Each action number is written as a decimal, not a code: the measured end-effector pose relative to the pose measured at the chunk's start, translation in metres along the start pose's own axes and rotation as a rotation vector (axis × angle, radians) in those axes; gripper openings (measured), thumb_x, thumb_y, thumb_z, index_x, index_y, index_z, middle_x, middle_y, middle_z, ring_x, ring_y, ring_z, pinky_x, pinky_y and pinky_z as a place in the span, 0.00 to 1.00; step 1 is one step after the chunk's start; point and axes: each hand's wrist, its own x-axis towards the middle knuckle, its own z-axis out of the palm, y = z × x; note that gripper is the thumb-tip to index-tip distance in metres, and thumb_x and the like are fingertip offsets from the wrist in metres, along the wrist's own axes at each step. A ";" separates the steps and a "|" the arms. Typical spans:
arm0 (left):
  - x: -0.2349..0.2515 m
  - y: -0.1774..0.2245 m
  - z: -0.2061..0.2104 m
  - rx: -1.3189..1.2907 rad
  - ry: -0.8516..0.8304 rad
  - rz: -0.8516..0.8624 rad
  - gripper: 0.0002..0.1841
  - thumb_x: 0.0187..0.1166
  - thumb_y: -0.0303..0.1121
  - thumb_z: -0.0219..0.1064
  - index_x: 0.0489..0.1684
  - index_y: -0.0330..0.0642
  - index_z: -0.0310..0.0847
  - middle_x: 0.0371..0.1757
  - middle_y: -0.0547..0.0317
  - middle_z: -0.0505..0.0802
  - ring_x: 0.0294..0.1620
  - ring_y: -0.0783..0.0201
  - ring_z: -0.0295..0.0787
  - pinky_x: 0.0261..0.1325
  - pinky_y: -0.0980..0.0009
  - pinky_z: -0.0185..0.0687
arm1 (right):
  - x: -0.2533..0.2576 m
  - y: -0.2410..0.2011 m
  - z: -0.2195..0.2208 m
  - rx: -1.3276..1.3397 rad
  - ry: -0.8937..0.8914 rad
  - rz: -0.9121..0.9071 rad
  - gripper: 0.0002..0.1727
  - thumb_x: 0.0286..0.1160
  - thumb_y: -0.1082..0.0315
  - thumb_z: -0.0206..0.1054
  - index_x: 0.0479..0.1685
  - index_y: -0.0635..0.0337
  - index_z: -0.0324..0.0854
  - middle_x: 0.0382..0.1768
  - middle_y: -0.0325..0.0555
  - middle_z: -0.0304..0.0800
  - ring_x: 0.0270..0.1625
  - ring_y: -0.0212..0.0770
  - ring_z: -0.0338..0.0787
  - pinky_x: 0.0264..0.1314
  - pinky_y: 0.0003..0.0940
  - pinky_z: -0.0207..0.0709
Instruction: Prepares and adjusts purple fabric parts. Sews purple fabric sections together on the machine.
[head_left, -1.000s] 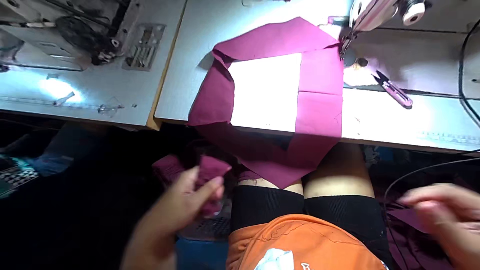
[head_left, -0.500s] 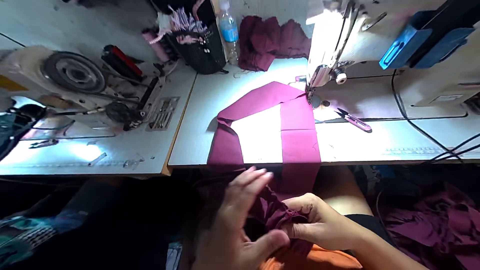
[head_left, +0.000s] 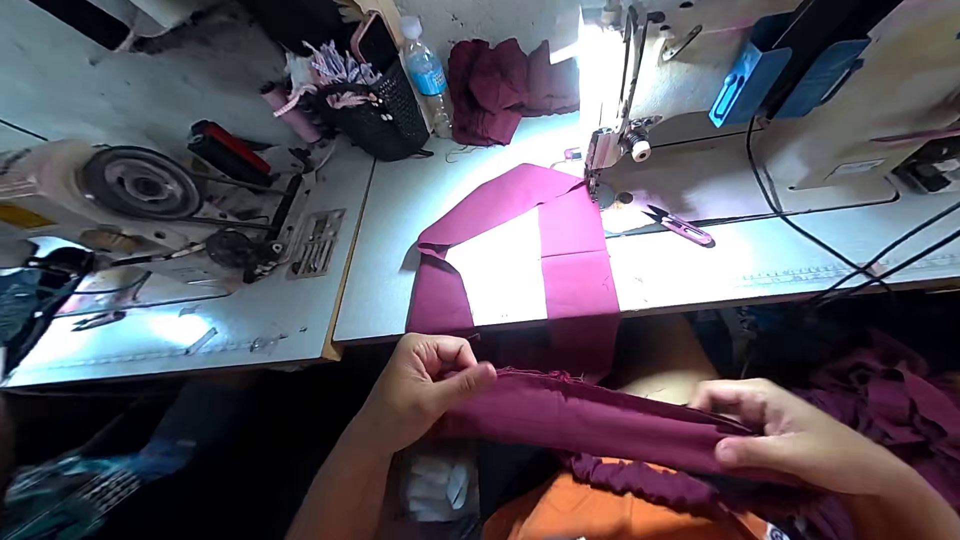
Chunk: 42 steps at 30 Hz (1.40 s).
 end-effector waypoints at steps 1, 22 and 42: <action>-0.002 0.001 -0.001 0.004 -0.031 -0.013 0.07 0.71 0.41 0.78 0.25 0.56 0.89 0.22 0.82 0.89 0.23 0.87 0.83 0.28 0.88 0.79 | -0.010 -0.001 -0.005 -0.029 0.088 0.025 0.15 0.69 0.46 0.77 0.45 0.42 0.88 0.25 0.22 0.89 0.24 0.14 0.83 0.25 0.12 0.76; 0.047 0.016 0.084 -0.025 0.037 0.280 0.08 0.89 0.26 0.52 0.43 0.38 0.76 0.38 0.65 0.82 0.40 0.81 0.80 0.47 0.84 0.79 | 0.084 -0.040 0.023 0.170 -0.097 -0.102 0.25 0.81 0.53 0.68 0.68 0.57 0.68 0.51 0.38 0.90 0.51 0.27 0.90 0.55 0.27 0.85; 0.083 0.011 0.028 0.099 0.123 0.296 0.05 0.78 0.32 0.74 0.37 0.41 0.91 0.31 0.70 0.94 0.32 0.87 0.85 0.37 0.89 0.81 | 0.090 -0.067 0.023 -0.278 0.540 -0.099 0.06 0.77 0.67 0.68 0.40 0.58 0.90 0.35 0.30 0.94 0.37 0.17 0.89 0.41 0.12 0.84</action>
